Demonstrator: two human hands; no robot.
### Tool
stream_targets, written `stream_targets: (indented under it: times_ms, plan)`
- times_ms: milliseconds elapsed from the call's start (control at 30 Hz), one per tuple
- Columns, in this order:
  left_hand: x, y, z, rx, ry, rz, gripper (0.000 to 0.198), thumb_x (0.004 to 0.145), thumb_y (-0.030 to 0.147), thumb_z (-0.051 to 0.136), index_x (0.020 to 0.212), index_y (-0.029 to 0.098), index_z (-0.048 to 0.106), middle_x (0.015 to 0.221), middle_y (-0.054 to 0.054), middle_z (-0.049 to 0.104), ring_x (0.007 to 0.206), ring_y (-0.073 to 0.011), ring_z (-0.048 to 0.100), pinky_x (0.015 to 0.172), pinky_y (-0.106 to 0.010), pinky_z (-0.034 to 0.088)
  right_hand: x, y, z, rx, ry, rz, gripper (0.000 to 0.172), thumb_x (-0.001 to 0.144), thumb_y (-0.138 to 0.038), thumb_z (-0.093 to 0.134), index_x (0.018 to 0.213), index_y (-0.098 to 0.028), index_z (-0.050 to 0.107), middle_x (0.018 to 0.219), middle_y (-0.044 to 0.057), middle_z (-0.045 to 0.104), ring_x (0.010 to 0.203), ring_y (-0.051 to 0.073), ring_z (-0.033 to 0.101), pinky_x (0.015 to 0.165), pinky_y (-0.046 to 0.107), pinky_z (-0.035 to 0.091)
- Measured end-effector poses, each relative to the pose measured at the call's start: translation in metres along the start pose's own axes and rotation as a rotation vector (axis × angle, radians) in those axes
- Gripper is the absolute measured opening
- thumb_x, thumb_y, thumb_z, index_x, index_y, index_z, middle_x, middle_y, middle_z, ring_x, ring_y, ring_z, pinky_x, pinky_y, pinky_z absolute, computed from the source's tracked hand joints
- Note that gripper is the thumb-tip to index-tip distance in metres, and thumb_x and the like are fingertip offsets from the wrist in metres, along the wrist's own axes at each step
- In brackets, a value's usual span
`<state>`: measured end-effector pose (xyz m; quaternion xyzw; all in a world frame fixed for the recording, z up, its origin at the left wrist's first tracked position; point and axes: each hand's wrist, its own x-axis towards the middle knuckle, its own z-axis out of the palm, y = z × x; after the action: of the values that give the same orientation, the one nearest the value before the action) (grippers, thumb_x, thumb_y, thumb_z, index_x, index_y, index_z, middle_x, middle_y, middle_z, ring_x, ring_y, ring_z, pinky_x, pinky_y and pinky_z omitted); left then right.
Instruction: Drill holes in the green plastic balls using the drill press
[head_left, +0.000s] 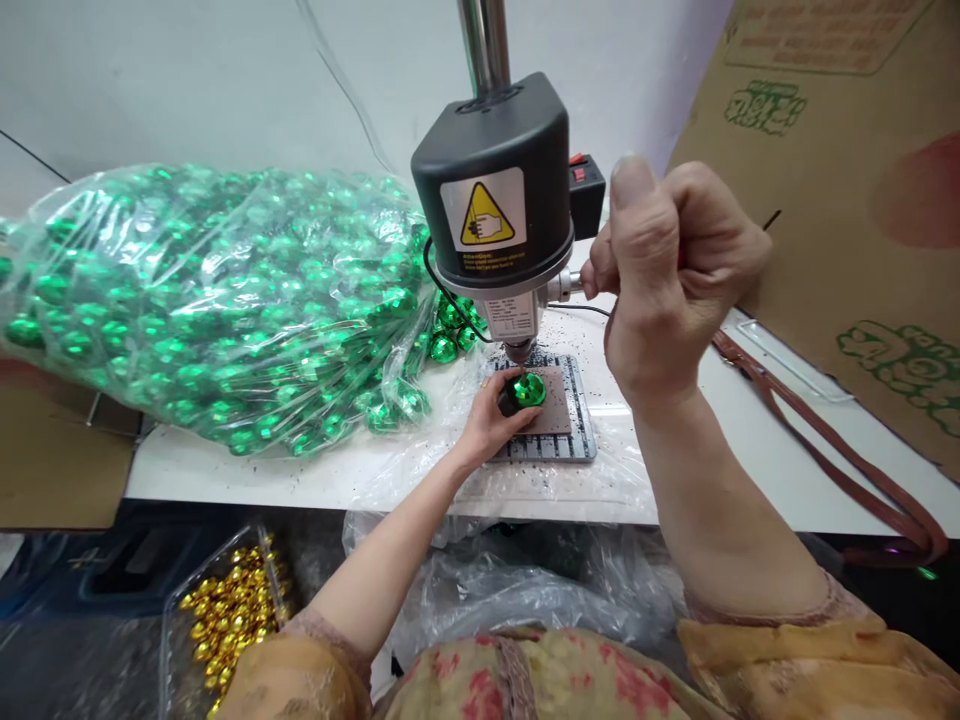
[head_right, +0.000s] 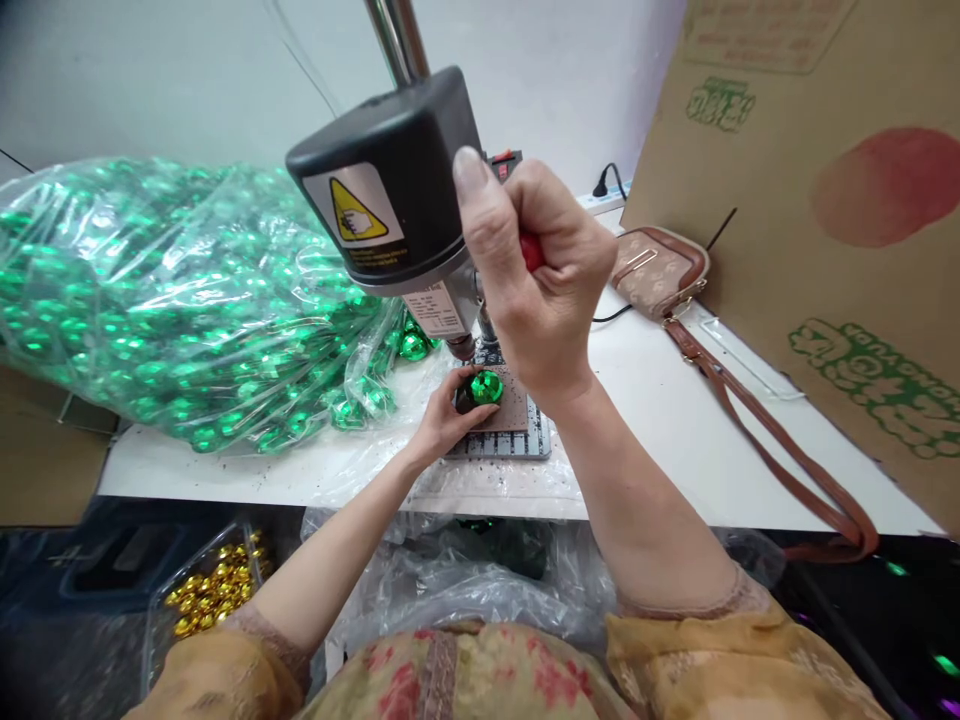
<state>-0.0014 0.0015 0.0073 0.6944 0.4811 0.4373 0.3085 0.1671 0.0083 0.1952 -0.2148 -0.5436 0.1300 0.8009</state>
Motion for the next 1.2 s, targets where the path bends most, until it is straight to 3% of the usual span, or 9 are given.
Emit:
stream_targets:
  times_ms: [133,233,400,700,1200]
  plan:
    - [0.000,0.001,0.000,-0.021,-0.009,-0.003,0.056,0.080,0.040,0.088,0.128,0.022,0.065,0.125,-0.011,0.072,0.123,-0.0330,0.067,0.111,-0.051,0.051,-0.012,0.003,-0.001,0.006,0.044,-0.071,0.051,0.101,-0.034,0.060,0.061,-0.021,0.030,0.055,-0.007,0.030,0.047,0.003,0.039,0.049,0.025,0.032]
    - [0.000,0.002,0.000,-0.029,-0.021,-0.006,0.057,0.080,0.040,0.088,0.129,0.022,0.064,0.126,-0.012,0.073,0.122,-0.0327,0.067,0.110,-0.050,0.051,-0.021,0.007,-0.002,0.004,0.069,-0.133,0.053,0.101,-0.030,0.059,0.061,-0.020,0.027,0.055,-0.006,0.028,0.047,0.004,0.036,0.050,0.027,0.027]
    - [-0.001,0.001,0.001,-0.038,-0.025,-0.001,0.057,0.081,0.039,0.087,0.129,0.022,0.064,0.127,-0.012,0.073,0.124,-0.0329,0.067,0.111,-0.050,0.051,-0.028,0.018,-0.004,0.000,0.115,-0.227,0.055,0.101,-0.033,0.059,0.060,-0.019,0.024,0.053,-0.005,0.029,0.047,0.005,0.032,0.048,0.028,0.026]
    - [-0.001,0.000,0.002,-0.051,-0.025,-0.003,0.055,0.081,0.037,0.086,0.129,0.021,0.063,0.127,-0.012,0.073,0.123,-0.0325,0.067,0.111,-0.050,0.051,-0.036,0.023,-0.005,0.029,0.144,-0.249,0.057,0.099,-0.033,0.060,0.062,-0.020,0.019,0.052,-0.005,0.025,0.045,0.006,0.026,0.047,0.030,0.026]
    - [-0.003,-0.001,0.006,-0.093,-0.008,-0.013,0.057,0.080,0.039,0.087,0.129,0.021,0.062,0.128,-0.012,0.072,0.123,-0.0322,0.067,0.111,-0.050,0.051,-0.045,0.030,-0.010,0.030,0.132,-0.340,0.051,0.096,-0.019,0.058,0.062,-0.020,0.020,0.054,-0.005,0.025,0.048,0.005,0.029,0.045,0.026,0.034]
